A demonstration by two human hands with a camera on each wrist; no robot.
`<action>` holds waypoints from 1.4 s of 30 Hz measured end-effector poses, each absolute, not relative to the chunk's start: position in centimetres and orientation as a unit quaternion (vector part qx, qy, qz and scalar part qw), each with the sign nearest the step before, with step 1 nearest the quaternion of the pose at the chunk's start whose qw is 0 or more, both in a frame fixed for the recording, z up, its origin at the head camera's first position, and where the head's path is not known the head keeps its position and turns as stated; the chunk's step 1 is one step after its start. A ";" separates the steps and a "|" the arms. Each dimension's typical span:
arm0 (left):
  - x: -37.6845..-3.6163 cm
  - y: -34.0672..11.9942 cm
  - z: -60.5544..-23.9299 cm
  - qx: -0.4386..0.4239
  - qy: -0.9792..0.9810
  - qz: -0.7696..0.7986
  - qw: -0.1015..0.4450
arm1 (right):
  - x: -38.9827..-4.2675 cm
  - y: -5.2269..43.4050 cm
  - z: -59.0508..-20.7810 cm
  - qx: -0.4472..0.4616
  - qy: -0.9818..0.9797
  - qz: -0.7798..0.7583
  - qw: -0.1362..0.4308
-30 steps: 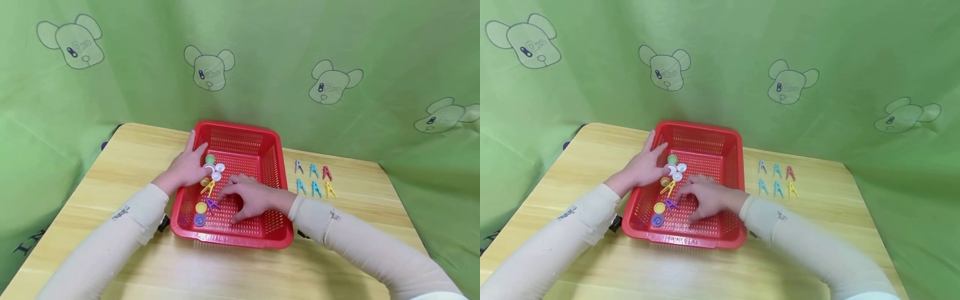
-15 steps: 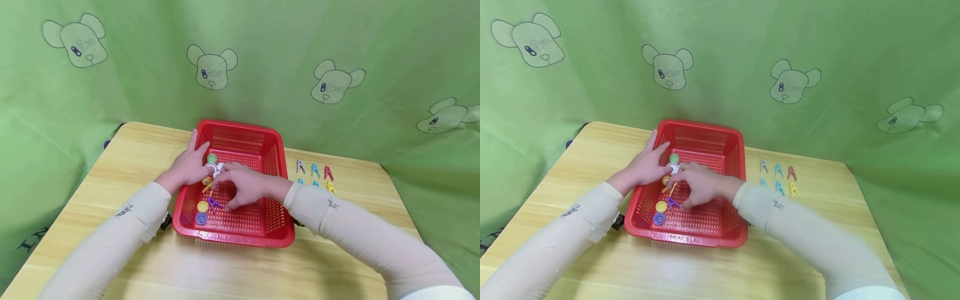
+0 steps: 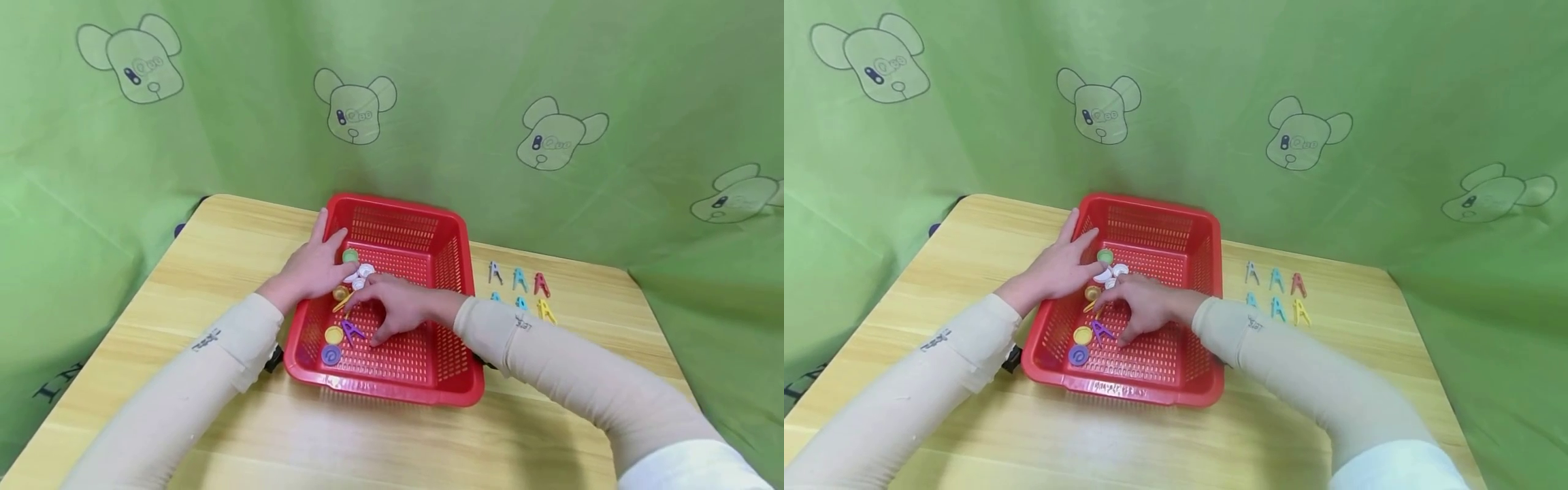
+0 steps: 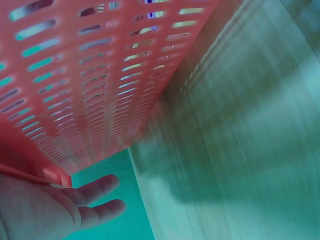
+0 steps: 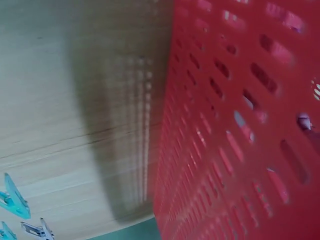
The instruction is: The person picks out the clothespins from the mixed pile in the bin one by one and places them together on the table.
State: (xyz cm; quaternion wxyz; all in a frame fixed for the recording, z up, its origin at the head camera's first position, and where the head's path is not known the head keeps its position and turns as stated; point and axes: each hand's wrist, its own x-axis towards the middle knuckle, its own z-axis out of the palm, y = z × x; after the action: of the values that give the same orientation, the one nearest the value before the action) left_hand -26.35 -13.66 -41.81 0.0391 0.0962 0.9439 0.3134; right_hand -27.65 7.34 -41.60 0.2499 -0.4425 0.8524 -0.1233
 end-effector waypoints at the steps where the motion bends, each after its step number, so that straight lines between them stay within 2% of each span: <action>1: -26.3 -13.6 -41.9 0.097 0.944 0.314 0.039 | -27.6 7.4 -41.8 -0.441 0.853 -0.119 0.252; 10: -26.1 -12.8 -42.3 0.103 0.944 0.311 0.049 | -27.1 7.8 -43.4 -0.439 0.856 -0.090 0.257; 21: -26.5 -13.3 -41.8 0.105 0.942 0.316 0.047 | -27.4 7.1 -42.9 -0.475 0.849 -0.042 0.229; 37: -26.6 -13.5 -41.8 0.100 0.943 0.314 0.046 | -27.4 6.6 -42.9 -0.461 0.858 -0.030 0.223; 42: -26.5 -13.6 -41.7 0.098 0.942 0.317 0.047 | -27.5 6.5 -43.1 -0.480 0.853 -0.025 0.204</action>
State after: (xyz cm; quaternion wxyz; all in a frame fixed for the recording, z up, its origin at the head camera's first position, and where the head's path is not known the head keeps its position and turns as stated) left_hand -26.48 -13.58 -41.72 0.0471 0.0979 0.9421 0.3174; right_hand -27.52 6.48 -43.09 0.2044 -0.4804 0.8525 -0.0245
